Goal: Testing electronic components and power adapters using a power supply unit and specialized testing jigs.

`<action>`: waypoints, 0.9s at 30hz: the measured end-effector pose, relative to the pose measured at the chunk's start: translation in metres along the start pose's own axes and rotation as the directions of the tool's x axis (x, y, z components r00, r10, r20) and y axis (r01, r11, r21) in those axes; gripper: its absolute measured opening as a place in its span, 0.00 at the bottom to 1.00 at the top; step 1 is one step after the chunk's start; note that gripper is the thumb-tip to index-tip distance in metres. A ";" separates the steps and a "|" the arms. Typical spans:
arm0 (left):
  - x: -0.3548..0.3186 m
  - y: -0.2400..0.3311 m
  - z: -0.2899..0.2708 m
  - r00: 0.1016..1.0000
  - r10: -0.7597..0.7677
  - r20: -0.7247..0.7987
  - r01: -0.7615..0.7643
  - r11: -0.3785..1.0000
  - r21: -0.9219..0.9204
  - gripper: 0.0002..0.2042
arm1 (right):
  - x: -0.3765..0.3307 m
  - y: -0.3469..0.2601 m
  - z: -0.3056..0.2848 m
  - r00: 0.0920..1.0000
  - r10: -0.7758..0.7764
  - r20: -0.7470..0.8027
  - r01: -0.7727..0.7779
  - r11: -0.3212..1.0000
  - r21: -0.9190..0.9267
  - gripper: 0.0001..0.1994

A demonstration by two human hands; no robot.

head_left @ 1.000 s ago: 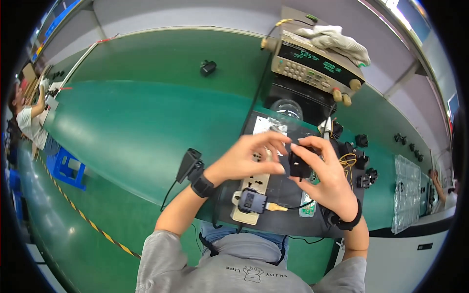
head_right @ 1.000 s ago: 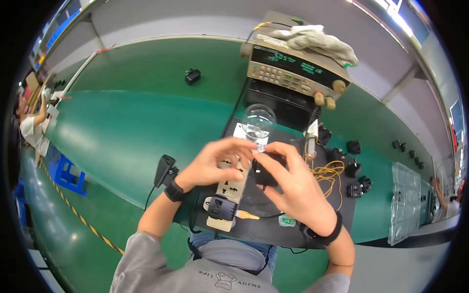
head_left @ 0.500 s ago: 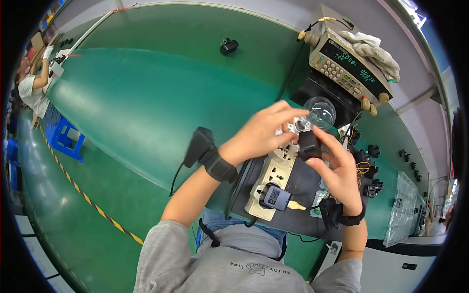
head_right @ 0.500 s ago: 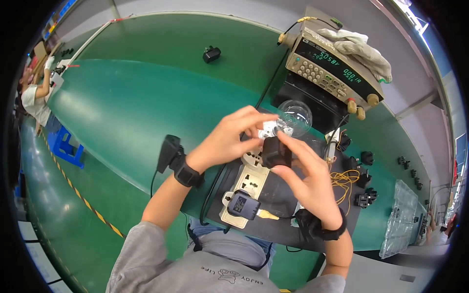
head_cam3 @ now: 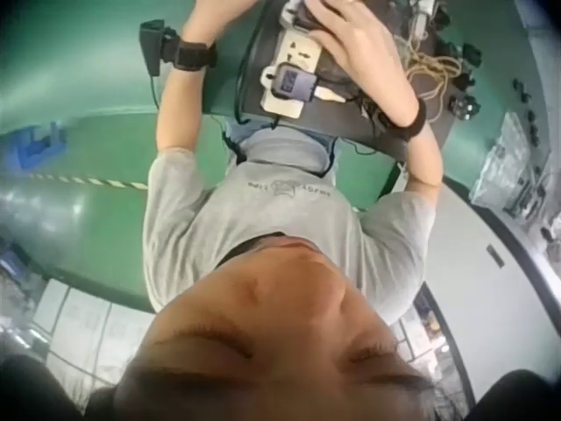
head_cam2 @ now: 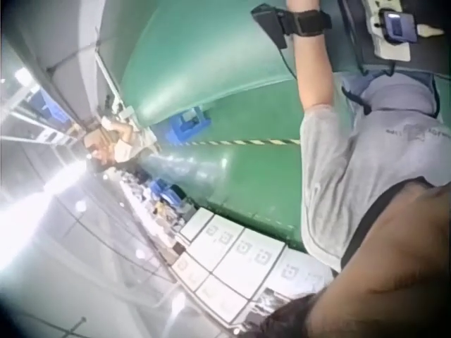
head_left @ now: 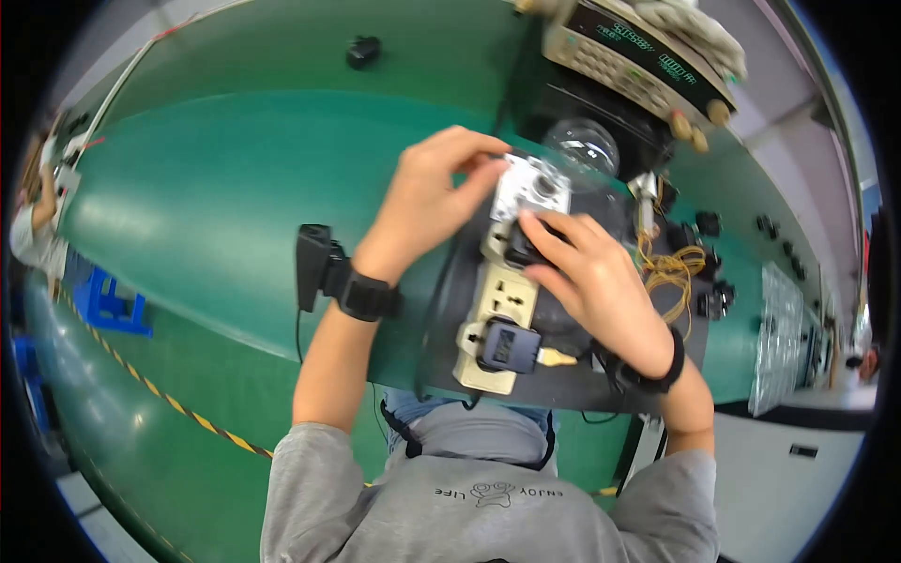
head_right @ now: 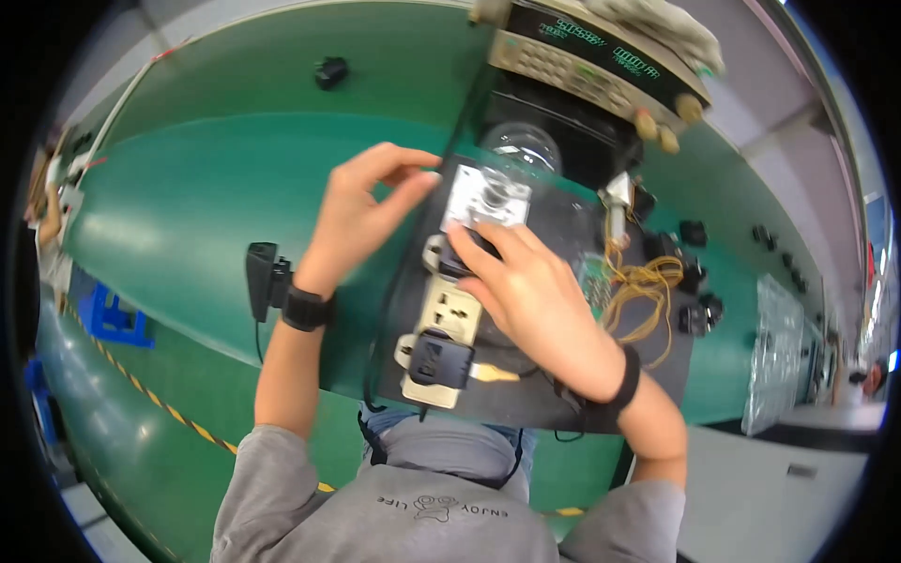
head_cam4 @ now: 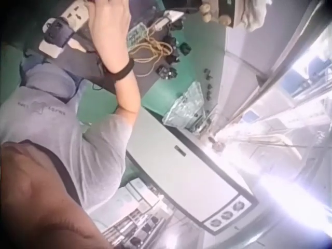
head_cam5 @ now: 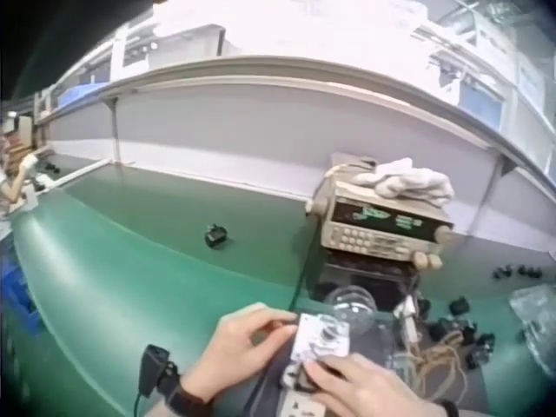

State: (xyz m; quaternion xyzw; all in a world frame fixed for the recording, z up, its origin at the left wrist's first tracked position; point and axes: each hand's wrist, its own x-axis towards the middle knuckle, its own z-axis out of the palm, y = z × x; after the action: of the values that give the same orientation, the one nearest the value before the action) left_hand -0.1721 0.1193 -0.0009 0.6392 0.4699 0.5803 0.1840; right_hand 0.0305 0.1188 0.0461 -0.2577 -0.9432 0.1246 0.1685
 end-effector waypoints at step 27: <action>-0.080 0.085 0.000 0.830 0.162 0.534 -0.291 0.942 0.166 0.23 | -0.062 0.042 -0.008 0.959 0.224 -0.173 -0.195 0.966 0.170 0.09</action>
State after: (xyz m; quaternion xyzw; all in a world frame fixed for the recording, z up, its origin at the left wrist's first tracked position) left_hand -0.1299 0.0130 0.0198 0.8394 0.3909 0.3452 0.1531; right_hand 0.1025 0.1222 0.0241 -0.3534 -0.8780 0.1877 0.2627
